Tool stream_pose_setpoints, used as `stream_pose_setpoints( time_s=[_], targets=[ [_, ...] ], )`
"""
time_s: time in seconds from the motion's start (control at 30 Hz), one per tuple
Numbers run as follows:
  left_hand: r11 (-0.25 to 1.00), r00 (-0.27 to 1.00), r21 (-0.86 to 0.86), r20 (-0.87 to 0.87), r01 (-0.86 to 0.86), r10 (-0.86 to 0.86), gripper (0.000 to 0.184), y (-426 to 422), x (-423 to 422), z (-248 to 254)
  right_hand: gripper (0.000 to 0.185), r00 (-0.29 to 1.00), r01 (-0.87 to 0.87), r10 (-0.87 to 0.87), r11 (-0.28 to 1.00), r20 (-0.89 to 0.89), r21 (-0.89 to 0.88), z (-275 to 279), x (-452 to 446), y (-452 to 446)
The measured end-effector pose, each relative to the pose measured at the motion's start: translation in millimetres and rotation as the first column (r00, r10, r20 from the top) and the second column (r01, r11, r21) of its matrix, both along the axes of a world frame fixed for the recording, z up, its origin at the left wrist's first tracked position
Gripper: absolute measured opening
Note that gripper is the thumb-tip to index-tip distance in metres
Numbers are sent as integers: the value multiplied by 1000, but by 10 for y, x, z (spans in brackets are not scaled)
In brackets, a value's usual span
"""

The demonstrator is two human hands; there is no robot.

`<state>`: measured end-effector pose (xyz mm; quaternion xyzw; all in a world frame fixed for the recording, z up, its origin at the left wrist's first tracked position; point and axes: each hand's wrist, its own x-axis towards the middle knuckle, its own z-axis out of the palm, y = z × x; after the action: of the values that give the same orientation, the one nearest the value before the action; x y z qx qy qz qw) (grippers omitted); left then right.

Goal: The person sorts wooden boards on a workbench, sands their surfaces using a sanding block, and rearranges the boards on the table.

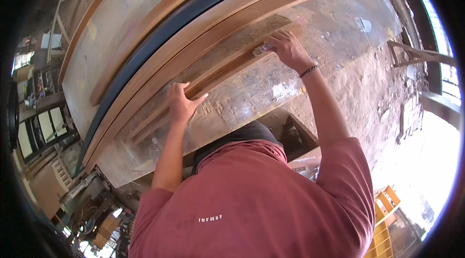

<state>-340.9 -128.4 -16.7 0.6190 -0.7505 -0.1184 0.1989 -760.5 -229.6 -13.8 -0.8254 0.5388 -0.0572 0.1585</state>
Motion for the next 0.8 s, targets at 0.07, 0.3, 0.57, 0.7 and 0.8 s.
stream_pose_setpoints(
  time_s=[0.07, 0.3, 0.57, 0.7, 0.8],
  targets=[
    [999, 1000, -31, 1, 29, -29, 72, -12, 31, -75, 33, 999, -34, 34, 999, -20, -7, 50, 285, 104],
    [999, 999, -41, 47, 14, -12, 76, 5, 76, -122, 26, 959, -92, 170, 943, 228, -320, -288, 1120, 471],
    [999, 1000, -48, 23, -1, 2, 72, 17, 86, -102, 28, 974, -74, 137, 944, 180, -321, -388, 1222, 586],
    [1000, 1000, -6, -25, -11, 11, 72, 21, 105, -71, 24, 945, -109, 153, 981, 290, -163, 98, 2081, 743],
    [998, 993, 25, -104, 50, -48, 81, 24, 259, -87, 25, 933, -122, 188, 967, 307, -222, 93, 2073, 718]
  ],
)
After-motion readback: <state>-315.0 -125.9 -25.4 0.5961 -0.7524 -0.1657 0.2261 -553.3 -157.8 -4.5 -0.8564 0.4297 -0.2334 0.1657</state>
